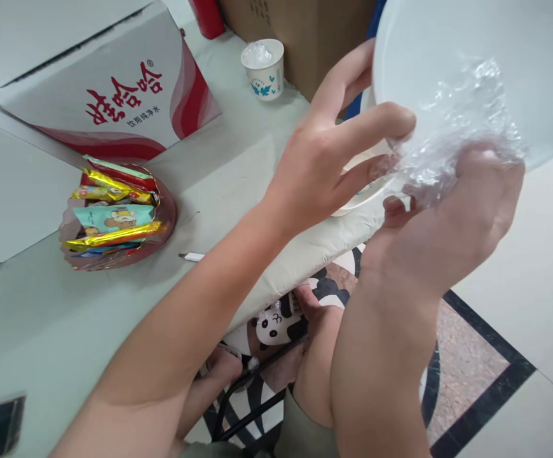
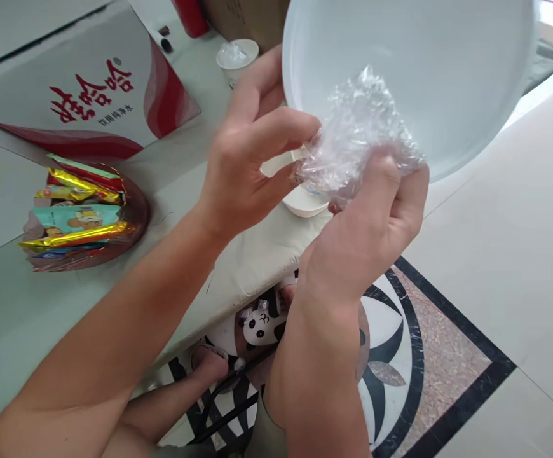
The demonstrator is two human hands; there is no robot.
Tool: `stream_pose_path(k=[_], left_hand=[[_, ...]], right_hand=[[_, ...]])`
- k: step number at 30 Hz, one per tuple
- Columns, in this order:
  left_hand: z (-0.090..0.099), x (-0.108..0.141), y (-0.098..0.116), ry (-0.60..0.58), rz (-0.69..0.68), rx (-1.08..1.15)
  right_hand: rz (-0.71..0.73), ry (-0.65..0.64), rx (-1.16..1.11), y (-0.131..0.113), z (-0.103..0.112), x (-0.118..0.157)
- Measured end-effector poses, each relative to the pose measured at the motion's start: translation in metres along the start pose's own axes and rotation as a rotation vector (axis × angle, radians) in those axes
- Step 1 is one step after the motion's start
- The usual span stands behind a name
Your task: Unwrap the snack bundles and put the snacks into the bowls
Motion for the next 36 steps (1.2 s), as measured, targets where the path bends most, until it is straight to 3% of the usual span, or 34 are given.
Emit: stream_pose_path(k=[3, 6, 9, 12, 17, 20, 23, 29, 36], left_hand=[[0.001, 0.003, -0.010, 0.033, 0.090, -0.025], [-0.003, 0.007, -0.036, 0.097, 0.173, 0.035], [-0.022, 0.000, -0.066, -0.054, 0.166, -0.035], [-0.039, -0.013, -0.079, -0.218, 0.123, -0.192], [-0.048, -0.031, -0.075, -0.473, 0.248, -0.538], [-0.046, -0.034, -0.068, -0.570, 0.287, -0.613], [-0.042, -0.034, -0.062, -0.609, 0.243, -0.681], [-0.034, -0.033, -0.056, -0.584, 0.129, -0.833], [-0.030, -0.033, -0.055, -0.629, 0.099, -0.857]], right_hand=[[-0.029, 0.042, 0.182, 0.018, 0.013, -0.003], [-0.043, 0.068, 0.239, 0.022, 0.016, -0.005], [-0.057, 0.136, 0.159, 0.008, 0.009, -0.001], [-0.151, 0.220, 0.057, -0.003, 0.001, 0.005], [-0.214, 0.179, 0.094, -0.004, -0.003, 0.005], [-0.204, 0.094, 0.079, 0.001, 0.001, 0.001], [-0.192, 0.000, 0.080, 0.004, 0.002, -0.001], [-0.096, 0.005, -0.055, 0.012, 0.005, -0.003], [0.051, -0.095, -0.001, 0.022, 0.012, -0.010]])
Point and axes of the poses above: each hand's wrist, its own x-axis away from the middle knuckle, its own z-axis out of the back of the hand, y = z × x, the point moved 6 cm from there along -x, towards the middle knuckle, and after that the axes turned 5 degrees about -y, right-handed, at the moved point
